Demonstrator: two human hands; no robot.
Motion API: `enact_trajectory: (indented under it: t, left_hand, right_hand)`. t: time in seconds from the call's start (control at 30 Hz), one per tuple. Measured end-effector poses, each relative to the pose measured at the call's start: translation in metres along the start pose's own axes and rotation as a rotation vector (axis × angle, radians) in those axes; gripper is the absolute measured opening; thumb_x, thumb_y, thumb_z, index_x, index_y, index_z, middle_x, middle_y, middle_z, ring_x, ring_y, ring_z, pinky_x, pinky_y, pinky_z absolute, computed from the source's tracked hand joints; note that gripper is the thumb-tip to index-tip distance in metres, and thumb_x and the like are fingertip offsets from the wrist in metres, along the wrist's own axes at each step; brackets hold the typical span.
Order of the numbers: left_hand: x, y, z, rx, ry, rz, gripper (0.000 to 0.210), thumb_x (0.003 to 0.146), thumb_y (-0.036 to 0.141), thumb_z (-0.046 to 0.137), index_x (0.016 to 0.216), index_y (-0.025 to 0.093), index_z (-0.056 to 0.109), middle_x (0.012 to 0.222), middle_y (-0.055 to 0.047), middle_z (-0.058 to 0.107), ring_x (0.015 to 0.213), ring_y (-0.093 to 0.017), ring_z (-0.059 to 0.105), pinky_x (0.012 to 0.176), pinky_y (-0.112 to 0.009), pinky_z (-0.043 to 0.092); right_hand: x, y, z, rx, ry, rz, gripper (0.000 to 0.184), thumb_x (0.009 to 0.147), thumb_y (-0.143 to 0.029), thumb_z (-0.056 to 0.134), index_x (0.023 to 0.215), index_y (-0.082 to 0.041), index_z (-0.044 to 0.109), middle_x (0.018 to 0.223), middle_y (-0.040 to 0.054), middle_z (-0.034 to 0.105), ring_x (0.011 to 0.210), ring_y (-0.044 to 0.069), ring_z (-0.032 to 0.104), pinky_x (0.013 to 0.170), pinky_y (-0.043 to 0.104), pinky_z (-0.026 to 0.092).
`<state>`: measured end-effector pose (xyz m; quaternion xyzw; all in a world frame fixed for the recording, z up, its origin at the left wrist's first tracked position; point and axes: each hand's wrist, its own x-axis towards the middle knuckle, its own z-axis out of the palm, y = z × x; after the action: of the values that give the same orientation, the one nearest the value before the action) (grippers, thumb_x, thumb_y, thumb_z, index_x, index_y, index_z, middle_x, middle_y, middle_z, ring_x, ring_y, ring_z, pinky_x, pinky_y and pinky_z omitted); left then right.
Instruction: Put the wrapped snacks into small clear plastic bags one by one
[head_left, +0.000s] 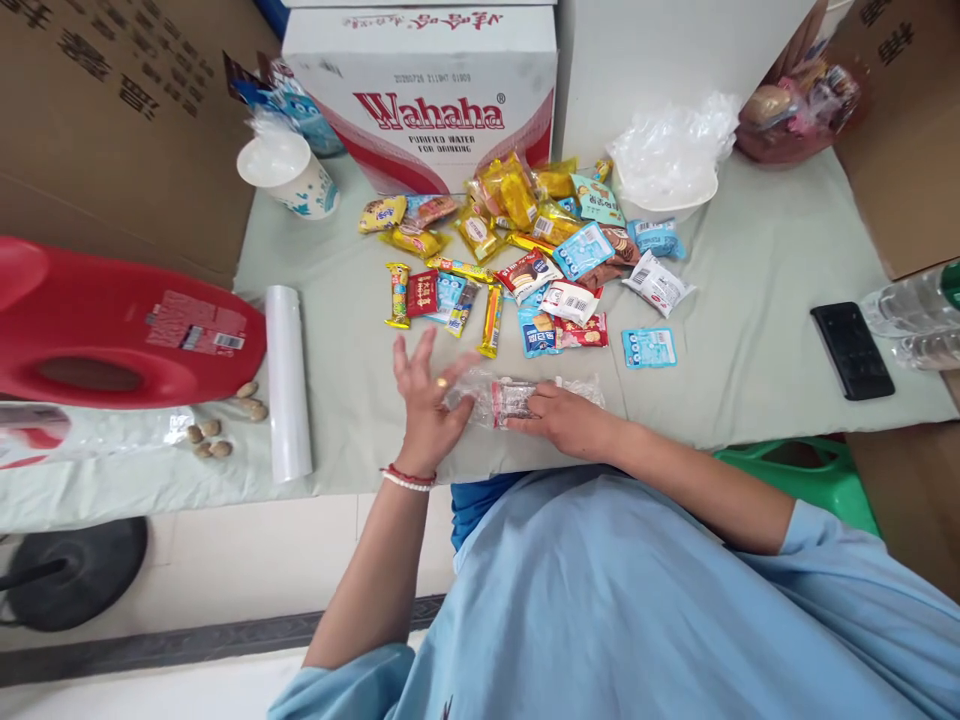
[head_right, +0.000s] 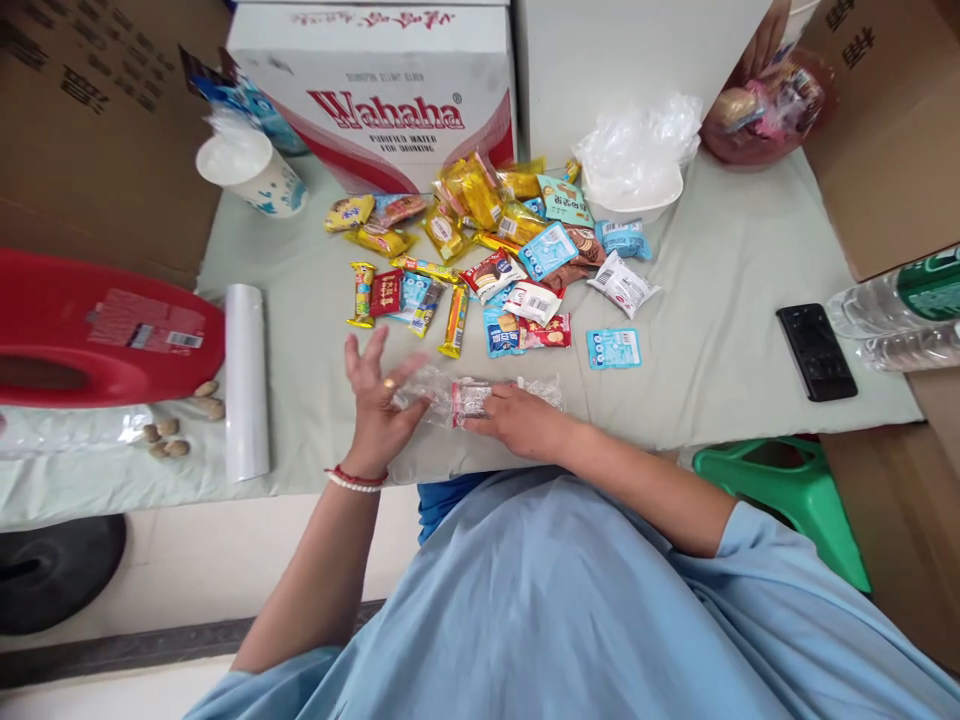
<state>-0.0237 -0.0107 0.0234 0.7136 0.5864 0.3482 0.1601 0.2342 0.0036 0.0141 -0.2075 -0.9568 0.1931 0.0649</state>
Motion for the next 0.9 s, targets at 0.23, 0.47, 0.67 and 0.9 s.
enact_trajectory:
  t: [0.23,0.47,0.67,0.9]
  left_hand:
    - [-0.013,-0.036,-0.031,-0.195,-0.360,0.007,0.022,0.081,0.020,0.056,0.064,0.025,0.068,0.125,-0.003,0.077,0.155,-0.033,0.038,0.129,-0.071,0.008]
    - [-0.024,-0.034,-0.011,-0.350,0.029,-0.258,0.033,0.100,0.051,0.047,0.103,0.025,0.066,0.139,-0.012,0.065,0.145,-0.031,0.048,0.126,-0.061,0.029]
    - [-0.005,0.002,-0.013,0.012,-0.305,-0.322,0.023,0.080,0.042,0.073,0.079,0.021,0.065,0.123,-0.012,0.066,0.134,-0.037,0.054,0.117,-0.057,0.040]
    - [-0.007,0.069,0.010,-0.309,-0.324,-0.329,0.020,0.095,0.036,0.058,0.098,0.020,0.070,0.093,-0.004,0.067,0.083,-0.018,0.065,0.079,-0.033,0.055]
  right_hand:
    - [0.000,0.005,0.003,0.114,-0.007,0.035,0.044,0.102,-0.006,0.045,0.130,-0.022,0.075,0.089,0.0079,0.061,0.083,0.021,0.046,0.083,0.033,0.039]
    - [0.004,0.004,-0.002,0.111,-0.041,0.022,0.043,0.102,-0.008,0.047,0.131,-0.022,0.075,0.088,0.0078,0.060,0.080,0.021,0.043,0.082,0.033,0.037]
    - [0.004,0.004,-0.005,0.109,-0.066,0.049,0.043,0.102,-0.009,0.051,0.135,-0.025,0.073,0.090,0.0078,0.060,0.084,0.022,0.043,0.080,0.033,0.036]
    - [0.003,-0.007,-0.006,0.152,-0.002,0.089,0.034,0.103,-0.012,0.049,0.118,-0.020,0.078,0.102,0.0119,0.065,0.095,0.024,0.049,0.089,0.039,0.044]
